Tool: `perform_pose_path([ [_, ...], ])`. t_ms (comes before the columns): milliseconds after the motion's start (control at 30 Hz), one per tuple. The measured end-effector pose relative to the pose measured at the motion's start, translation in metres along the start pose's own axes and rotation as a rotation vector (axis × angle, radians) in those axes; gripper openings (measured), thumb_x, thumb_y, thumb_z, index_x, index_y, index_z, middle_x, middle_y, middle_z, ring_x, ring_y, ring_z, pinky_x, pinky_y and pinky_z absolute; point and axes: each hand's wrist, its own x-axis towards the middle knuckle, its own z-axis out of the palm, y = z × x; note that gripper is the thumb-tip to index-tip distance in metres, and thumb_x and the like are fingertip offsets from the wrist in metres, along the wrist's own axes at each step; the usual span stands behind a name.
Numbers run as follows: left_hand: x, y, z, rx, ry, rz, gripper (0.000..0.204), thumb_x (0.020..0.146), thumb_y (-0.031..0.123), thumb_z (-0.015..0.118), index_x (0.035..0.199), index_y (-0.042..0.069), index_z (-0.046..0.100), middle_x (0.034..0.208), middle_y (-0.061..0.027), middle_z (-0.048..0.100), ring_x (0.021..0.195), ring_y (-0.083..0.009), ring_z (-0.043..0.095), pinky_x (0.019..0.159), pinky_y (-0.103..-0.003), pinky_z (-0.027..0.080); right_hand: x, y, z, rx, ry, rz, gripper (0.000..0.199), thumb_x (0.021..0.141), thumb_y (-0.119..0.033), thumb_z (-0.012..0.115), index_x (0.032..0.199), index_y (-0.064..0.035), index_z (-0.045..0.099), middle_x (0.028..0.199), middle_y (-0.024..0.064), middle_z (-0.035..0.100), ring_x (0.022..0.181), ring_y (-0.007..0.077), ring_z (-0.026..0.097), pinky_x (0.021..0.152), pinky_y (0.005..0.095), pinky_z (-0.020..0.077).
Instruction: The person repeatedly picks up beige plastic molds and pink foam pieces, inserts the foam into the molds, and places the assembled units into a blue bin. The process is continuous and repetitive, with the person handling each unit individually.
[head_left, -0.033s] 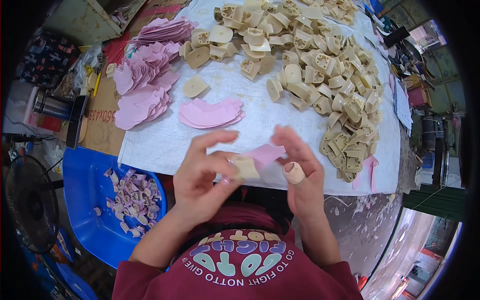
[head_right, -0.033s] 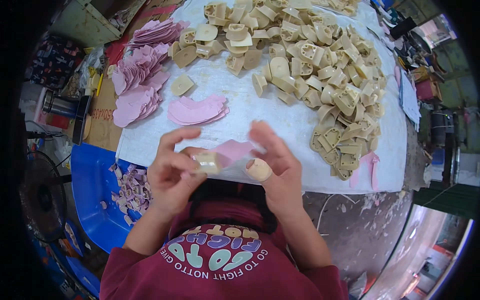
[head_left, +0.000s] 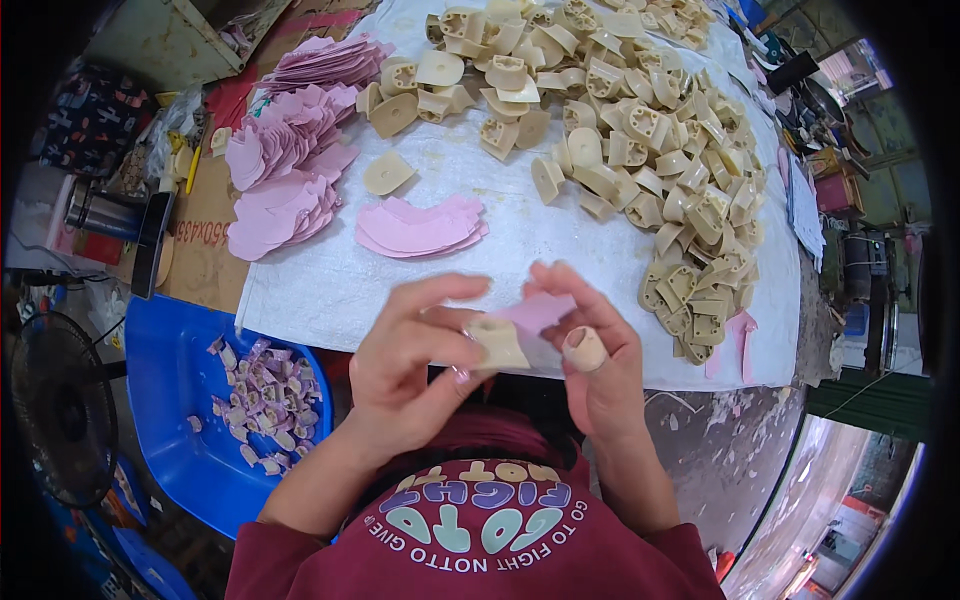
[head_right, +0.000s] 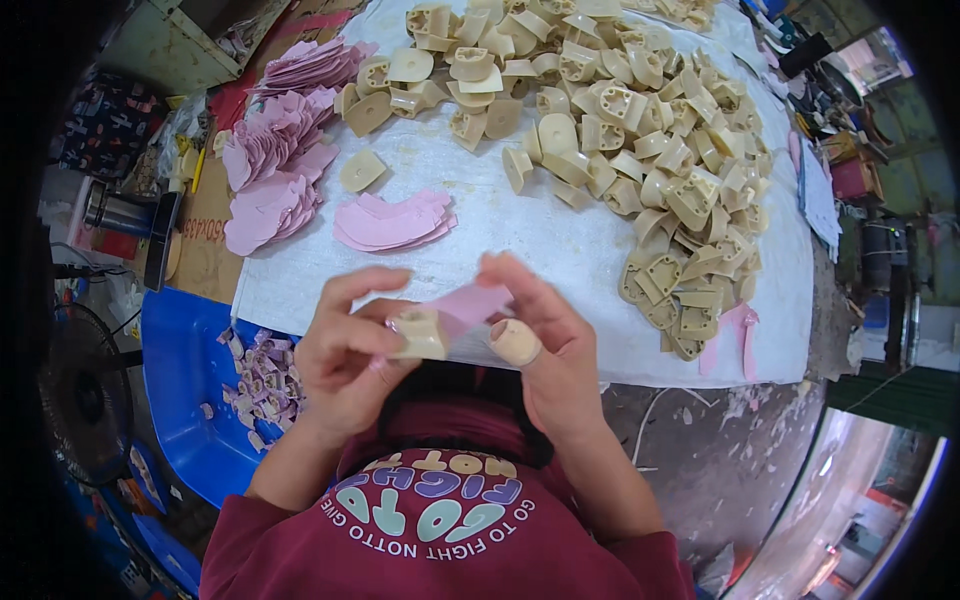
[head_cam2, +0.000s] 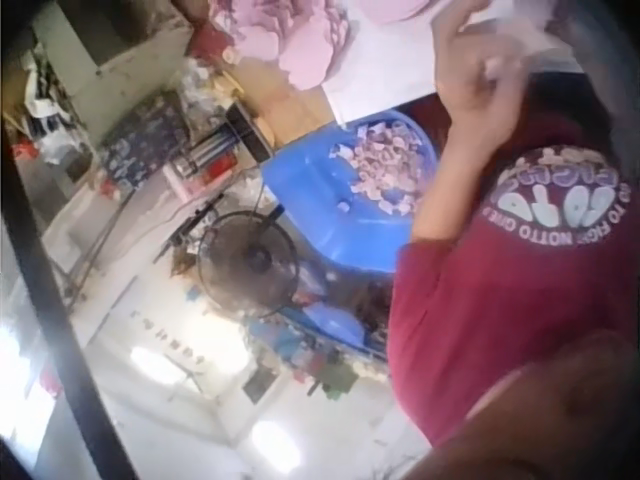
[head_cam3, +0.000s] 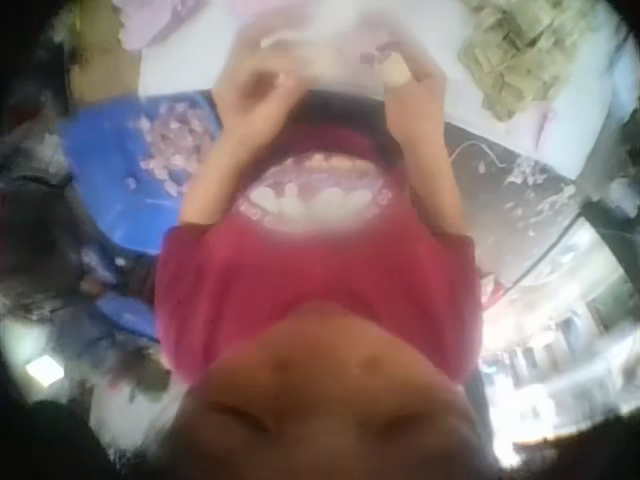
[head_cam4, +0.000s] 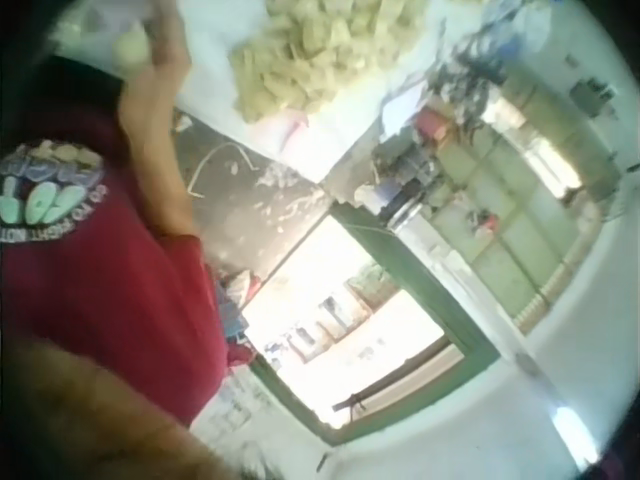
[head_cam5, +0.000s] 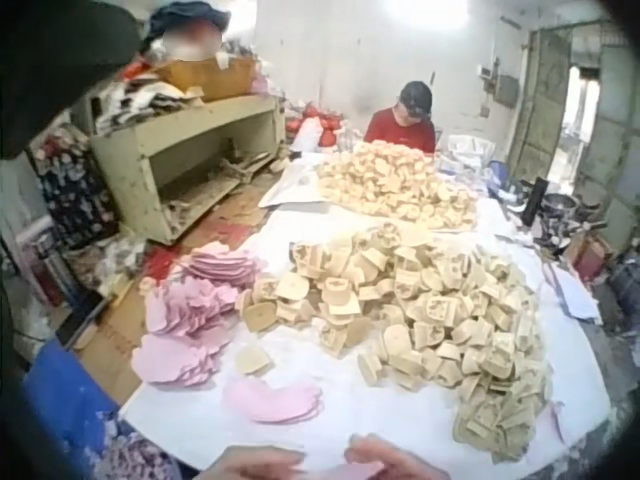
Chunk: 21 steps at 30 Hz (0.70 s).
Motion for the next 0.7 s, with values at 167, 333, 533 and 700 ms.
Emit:
perform_pose_path([
  [167, 0.005, 0.007, -0.004, 0.261, -0.167, 0.211, 0.027, 0.069, -0.01, 0.068, 0.093, 0.002, 0.064, 0.108, -0.0219, 0.063, 0.087, -0.0288, 0.066, 0.071, -0.033, 0.054, -0.004, -0.006, -0.009, 0.136, -0.162, 0.05, 0.028, 0.092, -0.009, 0.061, 0.115, 0.0061, 0.063, 0.114, 0.0204, 0.066, 0.107, 0.0253, 0.063, 0.097, 0.038, 0.0469],
  [333, 0.006, 0.001, 0.001, 0.45, -0.135, 0.28, 0.026, 0.066, -0.007, 0.068, 0.09, -0.001, 0.063, 0.101, -0.0204, 0.063, 0.081, -0.0296, 0.066, 0.063, -0.034, 0.054, -0.013, -0.008, 0.001, 0.053, -0.078, 0.08, 0.024, 0.093, -0.007, 0.058, 0.112, 0.007, 0.064, 0.112, 0.0209, 0.067, 0.107, 0.0245, 0.064, 0.096, 0.0361, 0.0474],
  [533, 0.009, -0.01, 0.011, 0.594, -0.102, 0.31, 0.026, 0.065, -0.01, 0.065, 0.089, -0.002, 0.061, 0.095, -0.0185, 0.061, 0.073, -0.0277, 0.063, 0.059, -0.034, 0.052, -0.012, -0.009, 0.014, -0.256, -0.008, -0.008, 0.025, 0.091, -0.002, 0.058, 0.114, 0.0056, 0.064, 0.119, 0.0209, 0.064, 0.111, 0.0247, 0.062, 0.097, 0.0329, 0.0462],
  [700, 0.005, -0.02, 0.017, 0.468, -0.016, 0.133, 0.022, 0.071, -0.011, 0.063, 0.09, 0.0, 0.061, 0.099, -0.0171, 0.061, 0.077, -0.027, 0.064, 0.061, -0.032, 0.052, -0.008, 0.004, 0.006, -0.842, -0.07, -0.352, 0.032, 0.083, 0.002, 0.066, 0.115, -0.0012, 0.062, 0.114, 0.0171, 0.065, 0.105, 0.0233, 0.065, 0.089, 0.0307, 0.0501],
])
